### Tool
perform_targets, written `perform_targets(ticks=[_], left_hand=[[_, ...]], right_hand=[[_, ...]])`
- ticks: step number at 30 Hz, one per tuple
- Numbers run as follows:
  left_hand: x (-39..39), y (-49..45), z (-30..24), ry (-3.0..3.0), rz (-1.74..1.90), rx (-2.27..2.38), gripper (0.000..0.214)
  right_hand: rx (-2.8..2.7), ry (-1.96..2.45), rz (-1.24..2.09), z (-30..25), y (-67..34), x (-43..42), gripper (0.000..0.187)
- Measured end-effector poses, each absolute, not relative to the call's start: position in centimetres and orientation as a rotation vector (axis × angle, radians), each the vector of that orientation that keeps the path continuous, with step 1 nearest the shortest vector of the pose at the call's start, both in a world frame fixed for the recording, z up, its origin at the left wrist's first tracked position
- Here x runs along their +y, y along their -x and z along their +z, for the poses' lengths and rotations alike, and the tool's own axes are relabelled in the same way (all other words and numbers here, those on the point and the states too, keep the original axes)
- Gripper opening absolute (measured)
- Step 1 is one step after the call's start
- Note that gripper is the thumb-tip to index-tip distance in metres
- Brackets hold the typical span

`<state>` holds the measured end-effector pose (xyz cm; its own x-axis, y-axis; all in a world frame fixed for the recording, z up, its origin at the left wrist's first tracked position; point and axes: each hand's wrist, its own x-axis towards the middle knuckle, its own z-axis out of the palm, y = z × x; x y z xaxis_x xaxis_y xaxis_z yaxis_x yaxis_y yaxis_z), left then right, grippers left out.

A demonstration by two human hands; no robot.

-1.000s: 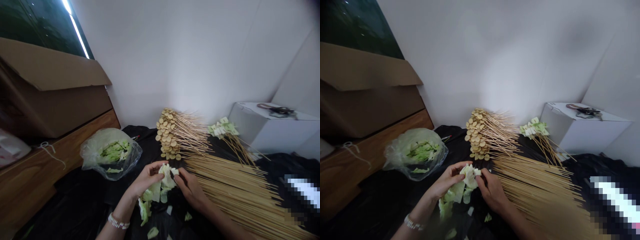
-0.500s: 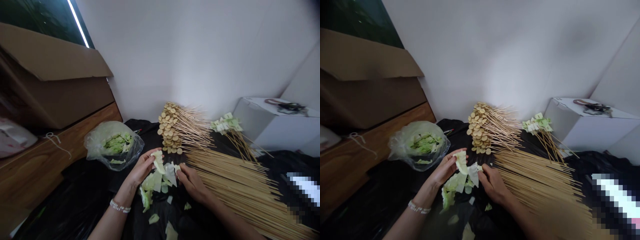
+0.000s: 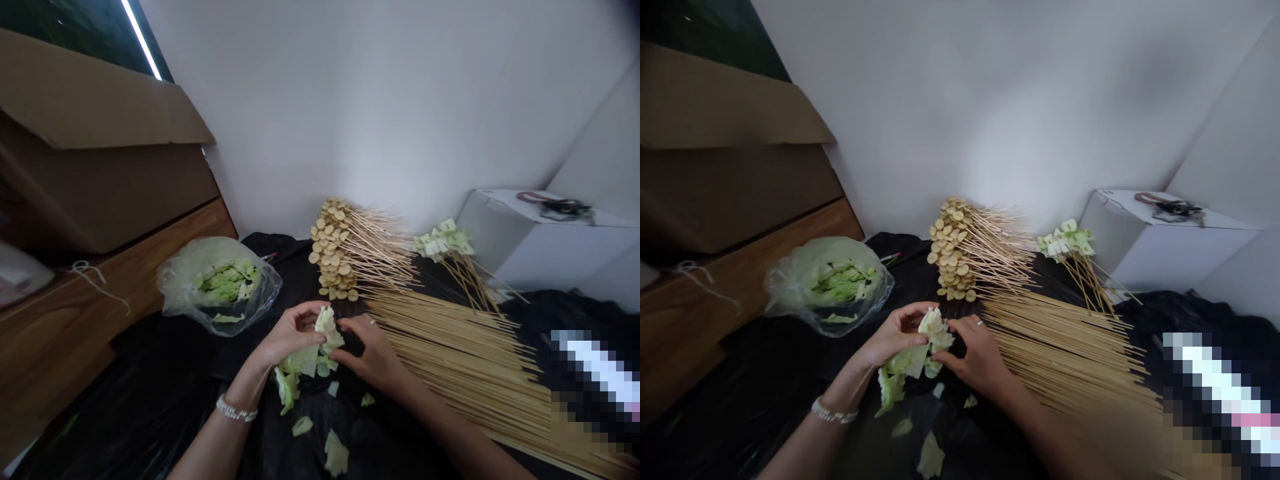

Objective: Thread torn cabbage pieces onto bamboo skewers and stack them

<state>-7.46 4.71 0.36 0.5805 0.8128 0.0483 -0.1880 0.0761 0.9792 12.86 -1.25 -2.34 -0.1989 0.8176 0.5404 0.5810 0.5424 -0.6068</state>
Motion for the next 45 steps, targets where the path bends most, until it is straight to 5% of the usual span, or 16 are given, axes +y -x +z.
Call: perform_targets(ticks=[7,15,22,29,36,45], left_hand=[[4.5,7.3,0.5,-1.352,0.749,0.642,0.068],[4.4,7.3,0.2,-1.372,0.748,0.682,0.068],[4.4,7.2,0.3,-1.365,0.753,0.676,0.066],[4.3,7.0,0.6,-1.376,0.759,0.709,0.064],[4.4,7.1,0.6,-1.365,0.769,0.712,0.065],[4.4,7.1,0.3,-1.377,0.761,0.685,0.063]], right_hand=[[-1.830,1.172,0.382,-2.9,-12.4,-1.3,0.022],[-1.757,1.157,0.592,-2.1,-11.9,-1.7,0.019],[-1.723,1.157,0.742,-1.9,-12.0,-1.7,0.053],[-1.726,1.113,0.641,-1.8,-12.3,-1.6,0.023],[-1.605,1.194,0.805,-1.7,-12.2,-1.4,0.016],[-1.729,1.077,0.751,-2.0,-12.4,-1.3,0.043]])
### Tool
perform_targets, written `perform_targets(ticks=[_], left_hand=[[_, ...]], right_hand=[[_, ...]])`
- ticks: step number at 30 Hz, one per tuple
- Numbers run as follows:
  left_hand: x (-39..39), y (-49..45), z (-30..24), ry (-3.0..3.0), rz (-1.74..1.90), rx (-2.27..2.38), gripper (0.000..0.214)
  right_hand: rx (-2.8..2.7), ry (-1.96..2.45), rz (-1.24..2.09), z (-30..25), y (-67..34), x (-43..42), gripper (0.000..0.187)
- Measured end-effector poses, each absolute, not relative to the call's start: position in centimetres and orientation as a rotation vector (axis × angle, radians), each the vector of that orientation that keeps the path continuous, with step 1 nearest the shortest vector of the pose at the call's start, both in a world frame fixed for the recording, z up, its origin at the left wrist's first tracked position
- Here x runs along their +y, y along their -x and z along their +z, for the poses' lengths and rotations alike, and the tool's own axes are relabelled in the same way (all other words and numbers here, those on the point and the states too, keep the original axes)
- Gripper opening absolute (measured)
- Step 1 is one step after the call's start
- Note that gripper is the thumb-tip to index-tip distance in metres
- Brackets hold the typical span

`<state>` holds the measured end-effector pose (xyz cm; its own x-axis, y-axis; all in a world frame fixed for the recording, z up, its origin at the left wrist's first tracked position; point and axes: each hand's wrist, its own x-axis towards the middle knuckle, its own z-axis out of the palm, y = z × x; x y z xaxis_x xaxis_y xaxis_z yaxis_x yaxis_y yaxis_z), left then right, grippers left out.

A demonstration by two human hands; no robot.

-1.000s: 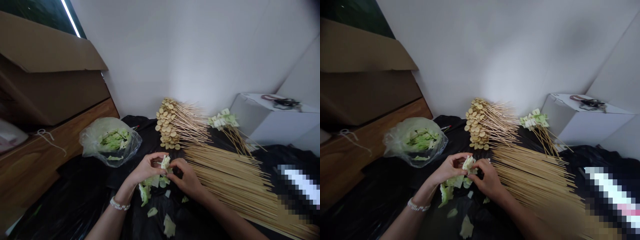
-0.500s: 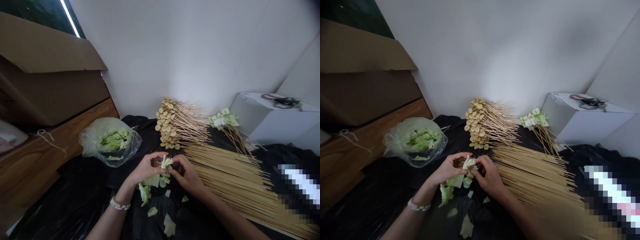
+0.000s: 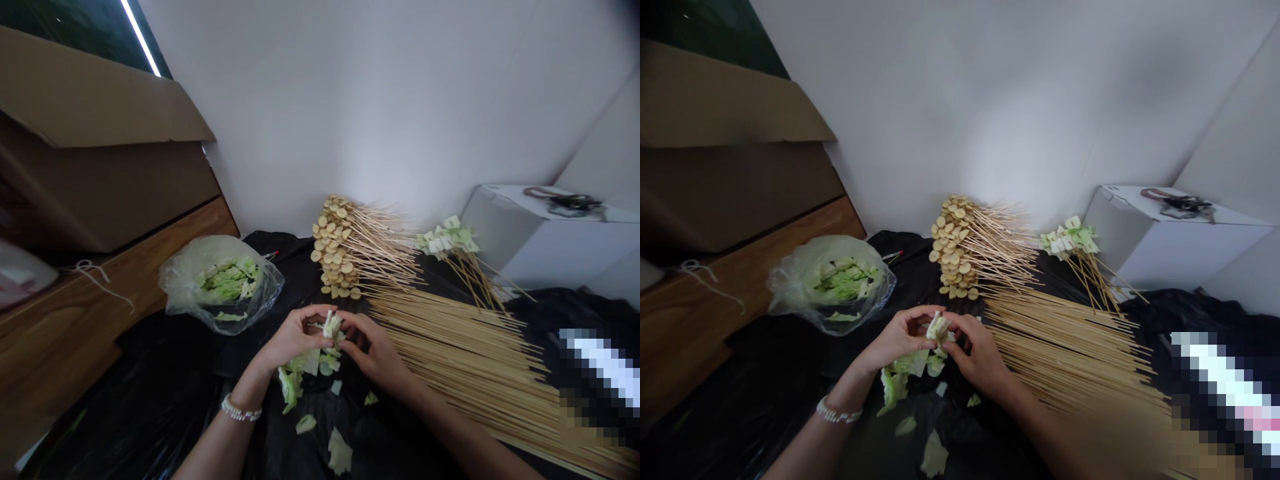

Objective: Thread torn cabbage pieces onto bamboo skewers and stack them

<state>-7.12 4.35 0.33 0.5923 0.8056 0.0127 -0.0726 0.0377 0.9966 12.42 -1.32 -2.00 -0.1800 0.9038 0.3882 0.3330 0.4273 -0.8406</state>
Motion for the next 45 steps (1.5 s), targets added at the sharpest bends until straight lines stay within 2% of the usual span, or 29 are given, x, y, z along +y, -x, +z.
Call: perform_targets(ticks=[4,10,12,17,23,31,37,41,45], left_hand=[[4.4,7.1,0.4,-1.353,0.779,0.699,0.063],[4.5,7.1,0.5,-1.331,0.797,0.714,0.064],[4.5,7.2,0.5,-1.336,0.803,0.710,0.063],[4.5,7.1,0.5,-1.355,0.792,0.694,0.064],[4.5,7.4,1.0,-1.328,0.850,0.724,0.062],[5.1,8.4,1.2,-1.208,1.058,0.751,0.053],[5.0,8.3,0.9,-1.184,0.962,0.718,0.052],[4.7,8.4,1.1,-1.411,0.804,0.693,0.054],[4.5,8.3,1.6,-1.527,0.813,0.665,0.059]], right_hand=[[-1.737,1.104,0.609,-2.2,-12.5,-1.5,0.036],[-1.698,1.093,0.528,-2.1,-12.7,-1.4,0.011],[-1.692,1.140,0.530,-2.2,-12.7,-1.4,0.008],[-1.685,1.162,0.565,-2.2,-12.4,-1.5,0.016],[-1.490,1.208,0.707,-1.7,-12.8,-1.1,0.013],[-1.205,1.152,0.977,-1.9,-13.5,0.0,0.032],[-1.153,1.108,1.067,-1.8,-13.6,0.2,0.038],[-1.140,1.083,1.127,-1.6,-13.5,0.2,0.041],[-1.170,1.072,1.150,-1.2,-13.1,-0.2,0.039]])
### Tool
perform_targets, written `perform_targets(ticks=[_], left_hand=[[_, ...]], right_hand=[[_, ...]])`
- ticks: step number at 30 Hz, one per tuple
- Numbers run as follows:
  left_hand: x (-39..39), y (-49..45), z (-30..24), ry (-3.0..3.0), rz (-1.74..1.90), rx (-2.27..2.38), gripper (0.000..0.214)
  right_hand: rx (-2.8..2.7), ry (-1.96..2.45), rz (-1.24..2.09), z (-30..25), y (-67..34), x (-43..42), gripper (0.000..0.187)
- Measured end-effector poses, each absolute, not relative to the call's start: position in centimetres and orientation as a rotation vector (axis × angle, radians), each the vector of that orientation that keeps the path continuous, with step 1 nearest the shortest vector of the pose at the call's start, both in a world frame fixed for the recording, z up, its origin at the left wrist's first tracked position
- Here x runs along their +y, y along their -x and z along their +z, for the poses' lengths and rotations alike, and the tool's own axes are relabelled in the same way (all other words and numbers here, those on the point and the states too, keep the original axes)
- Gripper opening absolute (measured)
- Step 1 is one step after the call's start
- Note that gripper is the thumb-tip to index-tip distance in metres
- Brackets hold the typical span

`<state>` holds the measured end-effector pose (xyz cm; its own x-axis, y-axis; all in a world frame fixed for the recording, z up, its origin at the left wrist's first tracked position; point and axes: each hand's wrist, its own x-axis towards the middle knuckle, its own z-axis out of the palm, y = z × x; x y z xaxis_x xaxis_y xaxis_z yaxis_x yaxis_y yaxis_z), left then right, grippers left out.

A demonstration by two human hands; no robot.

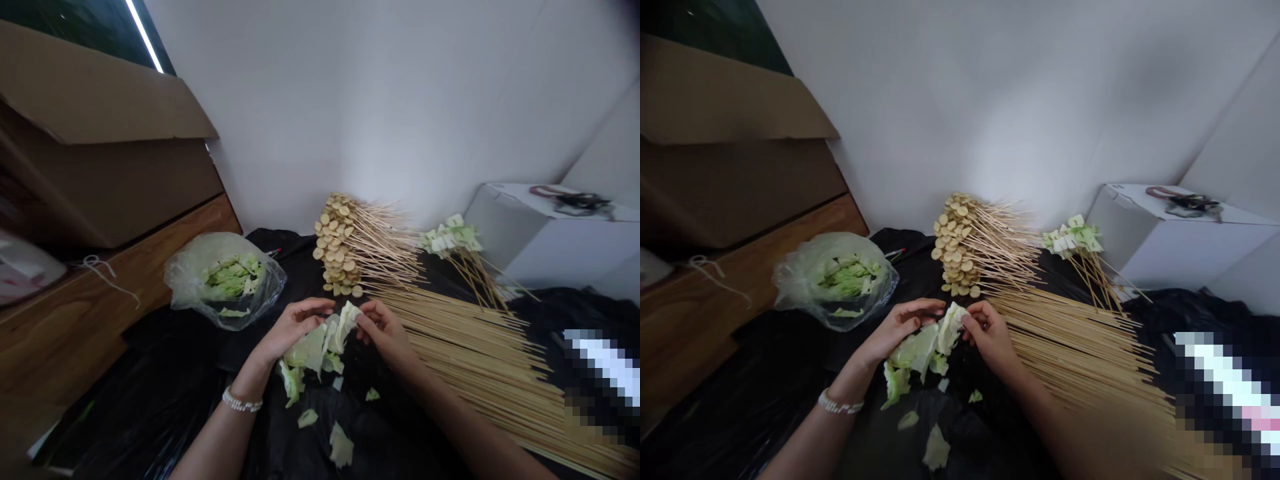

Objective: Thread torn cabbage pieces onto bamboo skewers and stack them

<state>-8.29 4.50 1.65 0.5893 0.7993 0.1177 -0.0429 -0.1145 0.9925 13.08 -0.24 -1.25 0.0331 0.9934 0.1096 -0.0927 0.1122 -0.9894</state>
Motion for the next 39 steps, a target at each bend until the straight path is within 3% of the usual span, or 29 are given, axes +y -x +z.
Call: perform_targets(ticks=[13,22,33,39], left_hand=[[3.8,7.2,1.9,-1.530,0.660,0.706,0.049],[4.1,7.1,0.8,-1.375,0.800,0.693,0.037],[3.8,6.8,0.9,-1.362,0.748,0.643,0.031],[4.0,6.9,0.7,-1.363,0.756,0.664,0.032]], right_hand=[[-1.338,0.993,1.182,-1.2,-11.8,-1.6,0.030],[-1.499,1.041,1.067,-1.7,-11.6,-2.0,0.069],[-1.500,1.048,1.028,-1.6,-10.9,-2.2,0.048],[-1.484,1.069,1.006,-1.5,-11.0,-2.1,0.047]])
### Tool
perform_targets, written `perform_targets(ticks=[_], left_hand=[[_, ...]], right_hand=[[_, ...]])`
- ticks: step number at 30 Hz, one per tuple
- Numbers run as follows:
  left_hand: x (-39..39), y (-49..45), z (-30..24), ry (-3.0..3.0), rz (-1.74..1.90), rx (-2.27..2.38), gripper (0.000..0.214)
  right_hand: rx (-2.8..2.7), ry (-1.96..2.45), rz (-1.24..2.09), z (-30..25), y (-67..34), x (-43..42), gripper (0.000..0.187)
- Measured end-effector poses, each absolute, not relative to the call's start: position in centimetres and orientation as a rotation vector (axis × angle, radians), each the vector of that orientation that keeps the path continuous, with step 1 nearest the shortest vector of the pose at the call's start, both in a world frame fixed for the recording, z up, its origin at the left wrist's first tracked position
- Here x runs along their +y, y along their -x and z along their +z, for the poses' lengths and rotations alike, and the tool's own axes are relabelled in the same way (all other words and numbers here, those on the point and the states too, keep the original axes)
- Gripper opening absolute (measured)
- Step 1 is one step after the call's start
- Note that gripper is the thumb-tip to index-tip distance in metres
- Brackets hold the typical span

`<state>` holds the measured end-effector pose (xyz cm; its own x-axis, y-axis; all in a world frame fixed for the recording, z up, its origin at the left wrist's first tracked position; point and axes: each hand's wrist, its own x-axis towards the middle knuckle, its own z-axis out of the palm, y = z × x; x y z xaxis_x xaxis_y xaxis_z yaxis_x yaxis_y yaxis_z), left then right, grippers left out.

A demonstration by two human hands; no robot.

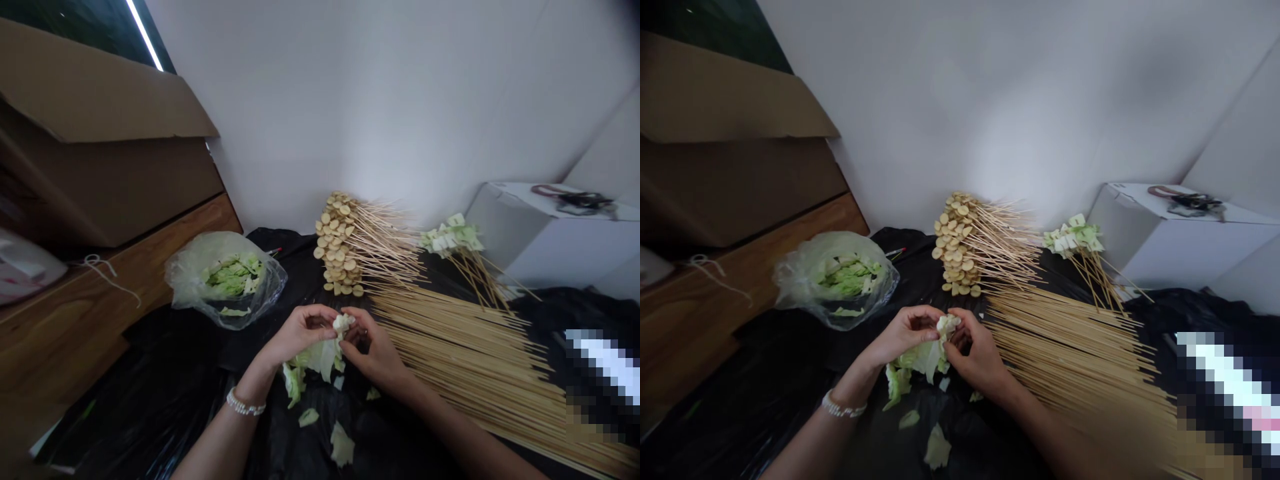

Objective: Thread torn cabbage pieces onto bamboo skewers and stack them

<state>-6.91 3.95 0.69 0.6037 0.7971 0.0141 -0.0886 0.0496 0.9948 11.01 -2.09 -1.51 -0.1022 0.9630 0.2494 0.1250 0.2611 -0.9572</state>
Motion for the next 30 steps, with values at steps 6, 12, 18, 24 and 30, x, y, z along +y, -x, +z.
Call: perform_targets(ticks=[6,12,18,24,30], left_hand=[[4.14,7.15,0.45,-1.367,0.726,0.671,0.039],[4.34,7.32,0.48,-1.293,0.837,0.643,0.039],[4.41,7.17,0.59,-1.269,0.905,0.669,0.046],[4.51,6.92,0.06,-1.210,0.961,0.660,0.043],[4.44,6.95,0.12,-1.185,0.935,0.670,0.043]], right_hand=[[-1.477,1.065,1.023,-1.60,-11.15,-1.91,0.046],[-1.524,1.054,0.870,-1.66,-11.62,-2.05,0.046],[-1.623,1.148,0.451,-1.74,-11.90,-2.55,0.039],[-1.825,1.087,0.290,-1.57,-11.71,-2.86,0.027],[-1.870,1.026,0.458,-1.32,-11.60,-2.76,0.012]])
